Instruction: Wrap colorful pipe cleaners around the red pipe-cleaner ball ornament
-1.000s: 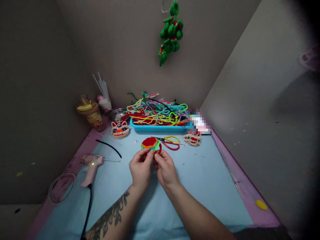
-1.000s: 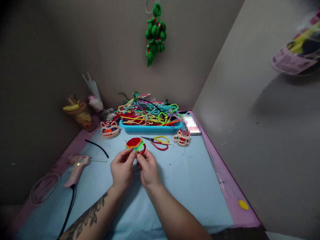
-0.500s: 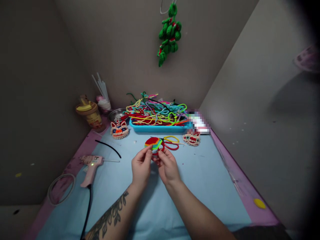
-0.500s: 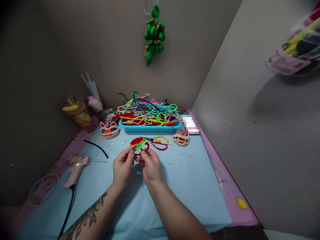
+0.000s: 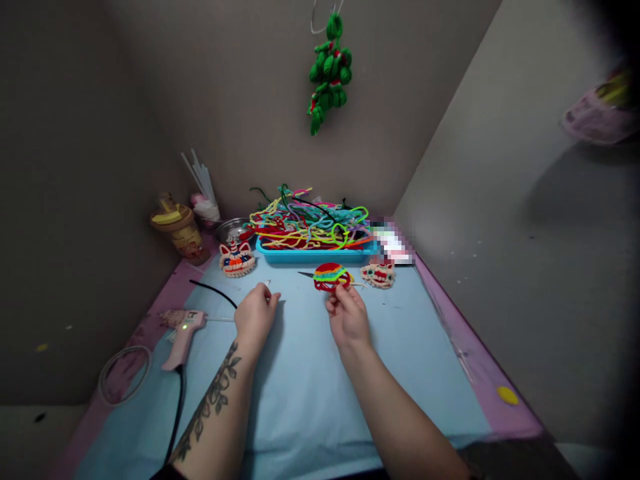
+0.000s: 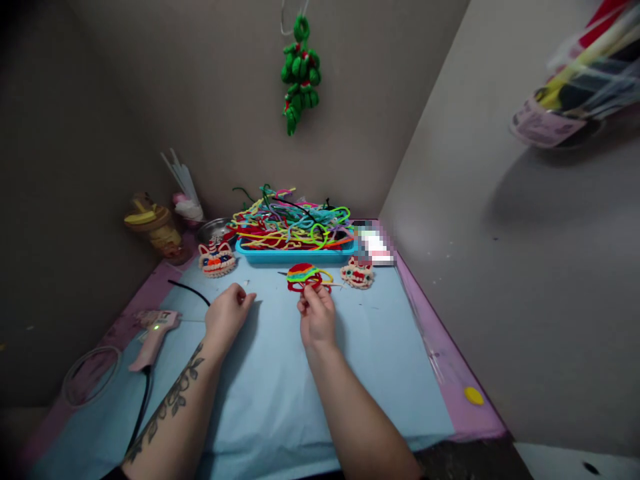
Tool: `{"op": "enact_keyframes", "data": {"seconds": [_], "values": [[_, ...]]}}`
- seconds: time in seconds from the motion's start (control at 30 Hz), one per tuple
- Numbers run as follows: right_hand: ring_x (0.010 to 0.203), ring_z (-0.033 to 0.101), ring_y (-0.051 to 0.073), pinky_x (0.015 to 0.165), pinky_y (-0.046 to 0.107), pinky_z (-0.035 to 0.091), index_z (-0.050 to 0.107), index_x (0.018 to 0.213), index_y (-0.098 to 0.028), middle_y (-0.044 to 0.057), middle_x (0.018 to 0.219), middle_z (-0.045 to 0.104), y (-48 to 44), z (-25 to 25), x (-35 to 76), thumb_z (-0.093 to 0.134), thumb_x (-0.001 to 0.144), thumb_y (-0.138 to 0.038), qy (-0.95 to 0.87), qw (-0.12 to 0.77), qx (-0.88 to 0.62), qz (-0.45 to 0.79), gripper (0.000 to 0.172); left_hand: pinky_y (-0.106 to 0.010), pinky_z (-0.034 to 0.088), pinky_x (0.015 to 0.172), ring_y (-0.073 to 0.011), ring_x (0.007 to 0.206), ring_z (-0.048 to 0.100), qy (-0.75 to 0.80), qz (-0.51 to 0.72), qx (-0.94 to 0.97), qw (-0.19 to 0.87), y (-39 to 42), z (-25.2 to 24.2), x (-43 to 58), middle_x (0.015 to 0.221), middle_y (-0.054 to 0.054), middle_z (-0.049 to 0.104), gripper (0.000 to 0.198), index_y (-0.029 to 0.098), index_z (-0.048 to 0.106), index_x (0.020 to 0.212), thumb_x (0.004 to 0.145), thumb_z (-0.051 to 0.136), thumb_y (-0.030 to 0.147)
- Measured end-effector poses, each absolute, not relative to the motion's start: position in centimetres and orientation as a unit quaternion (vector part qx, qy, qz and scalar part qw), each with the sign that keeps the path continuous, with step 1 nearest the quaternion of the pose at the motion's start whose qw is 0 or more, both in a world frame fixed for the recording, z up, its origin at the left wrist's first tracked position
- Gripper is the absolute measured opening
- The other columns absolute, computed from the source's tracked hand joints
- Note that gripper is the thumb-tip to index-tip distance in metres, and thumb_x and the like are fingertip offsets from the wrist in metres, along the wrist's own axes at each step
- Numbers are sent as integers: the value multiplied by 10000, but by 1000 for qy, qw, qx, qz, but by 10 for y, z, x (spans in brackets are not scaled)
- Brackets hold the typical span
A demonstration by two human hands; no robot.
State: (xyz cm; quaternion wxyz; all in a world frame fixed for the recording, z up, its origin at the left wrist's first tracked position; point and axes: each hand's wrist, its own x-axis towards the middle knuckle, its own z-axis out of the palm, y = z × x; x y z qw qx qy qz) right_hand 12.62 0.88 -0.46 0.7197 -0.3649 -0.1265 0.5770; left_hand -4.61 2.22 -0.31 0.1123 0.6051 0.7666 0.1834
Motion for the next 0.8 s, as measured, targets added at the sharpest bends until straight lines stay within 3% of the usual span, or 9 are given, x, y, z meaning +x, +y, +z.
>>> {"op": "enact_keyframes", "data": {"seconds": [0.13, 0.33, 0.53, 0.67, 0.73, 0.8], "values": [[517, 424, 59, 430, 169, 311, 561, 694, -187, -58, 587, 503, 7, -3, 128, 777, 552, -282, -137, 722, -359, 576, 275, -275, 338, 574, -229, 787, 617, 754, 64, 639, 141, 24, -7, -49, 823, -50, 676, 183, 226, 579, 818, 780, 579, 405], [518, 423, 56, 438, 169, 314, 566, 711, -189, -62, 583, 497, 3, -1, 126, 774, 561, -285, -149, 715, -348, 588, 274, -270, 336, 564, -219, 794, 616, 739, 23, 651, 172, 30, -6, -49, 844, -40, 678, 207, 224, 569, 753, 723, 641, 415], [506, 422, 53, 430, 170, 314, 550, 694, -188, -67, 578, 496, 3, 2, 127, 768, 552, -298, -156, 712, -348, 589, 282, -267, 348, 589, -214, 784, 614, 776, 128, 600, 144, 34, -10, -34, 791, -46, 668, 250, 214, 582, 830, 771, 585, 456], [518, 438, 53, 432, 167, 318, 562, 726, -185, -61, 599, 525, 4, 2, 133, 776, 550, -283, -138, 717, -338, 594, 293, -275, 383, 635, -192, 731, 600, 767, 305, 553, 111, 26, 1, -42, 757, -52, 640, 270, 196, 578, 881, 901, 347, 334], [517, 444, 58, 431, 173, 320, 555, 724, -189, -59, 596, 527, 5, 2, 135, 768, 567, -281, -139, 714, -333, 599, 280, -289, 415, 704, -181, 761, 598, 721, 389, 562, 114, 20, 7, -45, 810, -51, 630, 235, 193, 574, 881, 859, 340, 205], [511, 443, 60, 425, 175, 319, 549, 717, -192, -61, 590, 523, 4, 2, 135, 763, 571, -277, -137, 712, -334, 602, 273, -324, 419, 828, -192, 907, 590, 669, 436, 586, 138, 13, 13, -43, 901, -61, 619, 180, 195, 555, 726, 773, 392, 138]]}}
